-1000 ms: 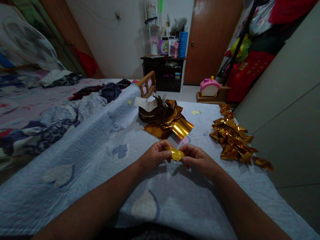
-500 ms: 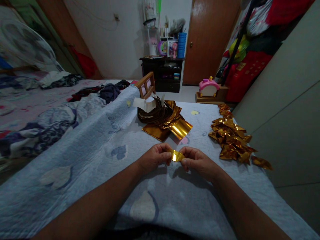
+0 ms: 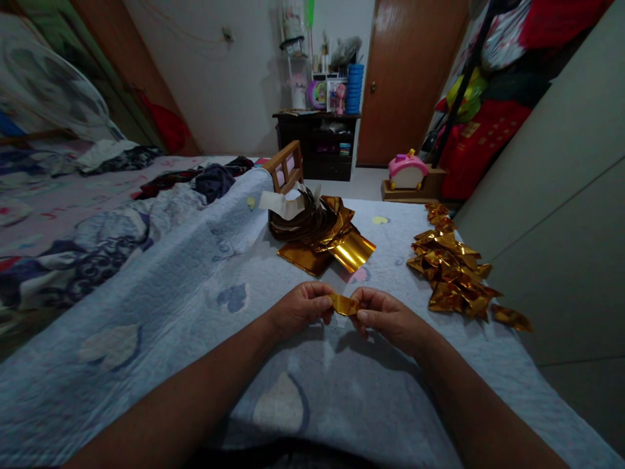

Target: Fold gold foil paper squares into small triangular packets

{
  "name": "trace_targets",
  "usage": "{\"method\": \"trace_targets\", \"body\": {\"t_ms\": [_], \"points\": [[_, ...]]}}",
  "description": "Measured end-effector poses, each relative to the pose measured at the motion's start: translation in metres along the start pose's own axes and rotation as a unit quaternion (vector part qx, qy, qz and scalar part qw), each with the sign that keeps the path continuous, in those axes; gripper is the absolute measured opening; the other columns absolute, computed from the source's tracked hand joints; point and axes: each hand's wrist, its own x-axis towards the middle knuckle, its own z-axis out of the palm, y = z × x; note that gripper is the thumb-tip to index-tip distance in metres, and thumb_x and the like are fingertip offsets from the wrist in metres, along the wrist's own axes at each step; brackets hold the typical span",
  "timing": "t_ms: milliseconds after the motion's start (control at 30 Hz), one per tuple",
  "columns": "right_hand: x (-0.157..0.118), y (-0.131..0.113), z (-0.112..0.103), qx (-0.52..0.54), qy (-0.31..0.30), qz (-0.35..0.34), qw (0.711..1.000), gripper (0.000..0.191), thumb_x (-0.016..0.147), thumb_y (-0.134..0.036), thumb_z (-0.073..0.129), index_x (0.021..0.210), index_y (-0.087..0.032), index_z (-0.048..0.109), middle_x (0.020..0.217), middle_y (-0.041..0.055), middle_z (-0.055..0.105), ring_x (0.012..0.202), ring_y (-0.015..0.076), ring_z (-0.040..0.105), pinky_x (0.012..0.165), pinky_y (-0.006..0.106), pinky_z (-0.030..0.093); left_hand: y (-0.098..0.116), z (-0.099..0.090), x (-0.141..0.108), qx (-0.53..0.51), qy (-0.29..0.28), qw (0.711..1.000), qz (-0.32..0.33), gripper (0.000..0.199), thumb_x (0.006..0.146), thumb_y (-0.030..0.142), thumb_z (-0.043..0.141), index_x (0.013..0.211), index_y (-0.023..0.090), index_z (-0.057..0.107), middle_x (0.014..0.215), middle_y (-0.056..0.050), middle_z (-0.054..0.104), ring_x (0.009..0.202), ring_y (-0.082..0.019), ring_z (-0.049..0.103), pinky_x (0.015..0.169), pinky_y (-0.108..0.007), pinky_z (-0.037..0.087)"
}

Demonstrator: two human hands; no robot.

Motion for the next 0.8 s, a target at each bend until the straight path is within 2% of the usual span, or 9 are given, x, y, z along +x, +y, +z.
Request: {"method": "trace_targets", "body": {"t_ms": [333, 533, 800], "points": [[-0.0003, 0.0038, -0.0054, -0.013, 0.018, -0.014, 1.0, 0.034, 0.077, -0.045, 0.084, 0.091, -0.018, 0.068, 0.078, -0.0012, 0.06, 0.068, 0.0112, 0.052, 0.064, 0.025, 0.041, 0.0023, 0.0018, 0.0003, -0.01, 0.01, 1.0, -0.005, 0.045, 0.061, 0.047, 0.095, 0.08, 0.014, 0.072, 0.067, 0.0, 0.067, 0.056, -0.01, 0.057, 0.055, -0.02, 0.041], [0.0011, 0.0033, -0.0071, -0.033, 0.029, -0.019, 0.999, 0.035, 0.077, -0.046, 0.085, 0.089, -0.018, 0.068, 0.077, -0.0012, 0.061, 0.066, 0.0115, 0.051, 0.063, 0.026, 0.042, 0.0027, 0.0057, -0.0007, -0.012, 0.022, 1.0, 0.018, 0.042, 0.059, 0.043, 0.096, 0.076, 0.013, 0.072, 0.076, -0.002, 0.069, 0.061, -0.01, 0.059, 0.056, -0.02, 0.044], [0.0016, 0.0022, -0.0058, -0.034, 0.031, -0.029, 0.998, 0.032, 0.077, -0.044, 0.085, 0.089, -0.019, 0.068, 0.077, -0.0016, 0.061, 0.065, 0.0113, 0.052, 0.061, 0.025, 0.043, 0.0061, 0.0086, -0.0016, -0.026, 0.009, 1.0, 0.005, 0.043, 0.057, 0.041, 0.097, 0.074, 0.013, 0.069, 0.075, -0.001, 0.069, 0.06, -0.01, 0.059, 0.054, -0.02, 0.044]]}}
